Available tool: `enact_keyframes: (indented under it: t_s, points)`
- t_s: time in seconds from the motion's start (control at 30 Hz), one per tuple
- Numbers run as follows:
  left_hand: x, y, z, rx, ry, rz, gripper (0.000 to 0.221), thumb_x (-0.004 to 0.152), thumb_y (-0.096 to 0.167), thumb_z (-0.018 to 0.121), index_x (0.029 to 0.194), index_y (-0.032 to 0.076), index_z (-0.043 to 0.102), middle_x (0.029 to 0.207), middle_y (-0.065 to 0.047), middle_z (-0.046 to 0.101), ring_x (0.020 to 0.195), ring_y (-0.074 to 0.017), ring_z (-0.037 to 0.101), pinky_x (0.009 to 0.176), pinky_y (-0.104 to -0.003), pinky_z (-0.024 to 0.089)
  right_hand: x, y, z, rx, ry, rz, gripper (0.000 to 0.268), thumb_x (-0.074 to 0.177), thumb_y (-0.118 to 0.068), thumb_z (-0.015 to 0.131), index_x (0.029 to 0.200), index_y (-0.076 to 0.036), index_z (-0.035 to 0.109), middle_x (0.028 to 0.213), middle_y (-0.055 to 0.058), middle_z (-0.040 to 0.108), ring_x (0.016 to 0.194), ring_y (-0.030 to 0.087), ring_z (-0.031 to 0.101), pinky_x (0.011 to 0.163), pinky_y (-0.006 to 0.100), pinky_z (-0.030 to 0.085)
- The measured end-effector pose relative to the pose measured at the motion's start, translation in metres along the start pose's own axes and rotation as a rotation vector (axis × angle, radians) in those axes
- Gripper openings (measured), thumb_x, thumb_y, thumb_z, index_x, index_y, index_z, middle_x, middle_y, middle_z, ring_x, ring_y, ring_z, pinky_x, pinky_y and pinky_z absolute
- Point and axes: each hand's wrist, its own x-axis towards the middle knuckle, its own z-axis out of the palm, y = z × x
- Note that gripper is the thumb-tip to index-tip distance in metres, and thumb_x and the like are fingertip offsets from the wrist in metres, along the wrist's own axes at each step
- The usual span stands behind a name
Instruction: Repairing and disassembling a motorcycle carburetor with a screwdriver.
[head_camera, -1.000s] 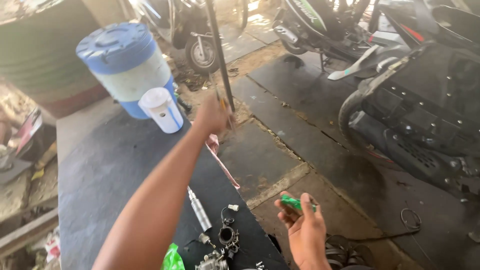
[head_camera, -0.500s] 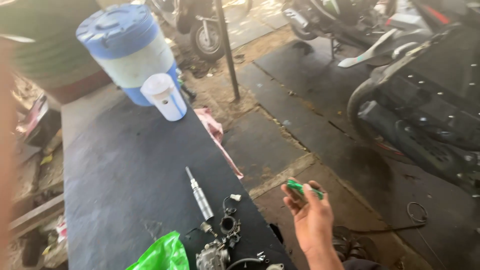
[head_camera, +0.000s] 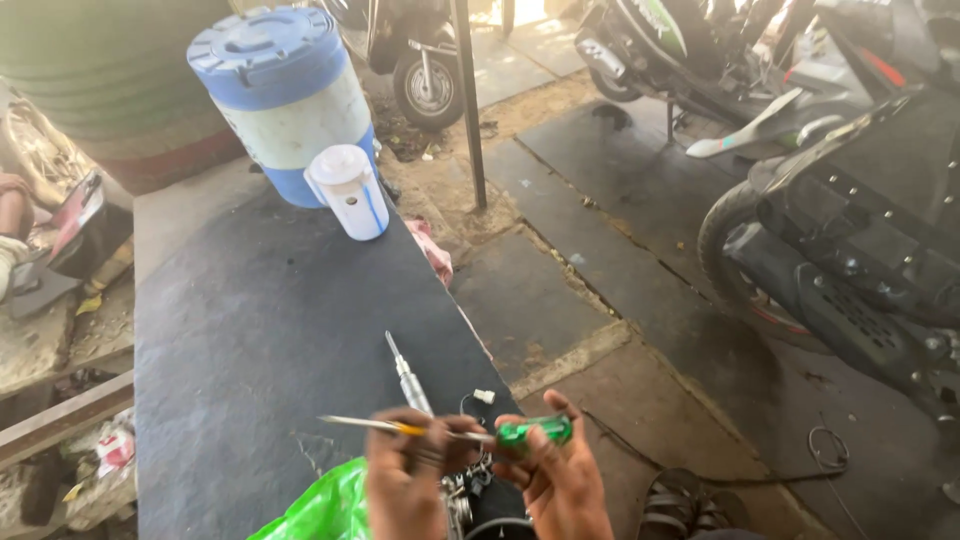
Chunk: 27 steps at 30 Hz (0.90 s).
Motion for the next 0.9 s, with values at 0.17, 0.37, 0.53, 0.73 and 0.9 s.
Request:
enact_keyframes:
  t_s: [0.17,0.37,0.53,0.73,0.9]
  points:
    - [0.006,-0.047,0.010,-0.044,-0.016,-0.075,0.014,0.096,0.013,0.054,0.105,0.007,0.046,0.089,-0.023,0.081,0.080,-0.0310,0.083,0.069,-0.038,0.068,0.017,0.013,-0.022,0.022,0.069,-0.017,0.066,0.087,-0.009,0.064,0.143,-0.016,0.029,0.106,0.026,0.071,0.089,0.031,0.076,0.071,0.042,0.067]
    - [0.014,-0.051,0.006,-0.115,0.066,-0.236,0.023,0.096,0.018,0.057,0.112,0.010,0.042,0.090,-0.024,0.078,0.080,-0.0350,0.081,0.070,-0.043,0.068,0.011,0.011,-0.008,-0.037,0.188,0.093,0.067,0.086,-0.009,0.064,0.144,-0.014,0.032,0.104,0.026,0.071,0.089,0.033,0.077,0.072,0.041,0.062]
    - [0.013,-0.083,-0.006,-0.098,0.038,-0.081,0.017,0.095,0.015,0.058,0.105,0.005,0.049,0.097,-0.024,0.082,0.093,-0.0314,0.082,0.079,-0.041,0.067,0.012,0.021,-0.008,-0.268,0.267,0.138,0.052,0.085,-0.021,0.073,0.125,-0.006,0.044,0.098,0.023,0.075,0.089,0.033,0.080,0.070,0.044,0.063]
    - [0.011,-0.069,-0.009,-0.039,-0.089,-0.166,0.016,0.092,0.018,0.064,0.099,0.003,0.060,0.111,-0.021,0.083,0.109,-0.0303,0.076,0.096,-0.041,0.059,0.009,0.040,-0.039,-0.581,0.114,0.209,0.037,0.094,-0.037,0.062,0.101,-0.001,0.066,0.071,0.018,0.074,0.059,0.025,0.073,0.051,0.038,0.059]
    - [0.017,-0.019,-0.022,-0.189,-0.036,-0.018,0.029,0.101,0.026,0.046,0.107,0.004,0.064,0.110,-0.020,0.080,0.111,-0.0256,0.076,0.101,-0.037,0.056,0.006,0.016,-0.012,-0.478,0.058,0.218,0.038,0.094,-0.039,0.058,0.099,-0.002,0.066,0.066,0.013,0.071,0.054,0.021,0.069,0.050,0.035,0.055]
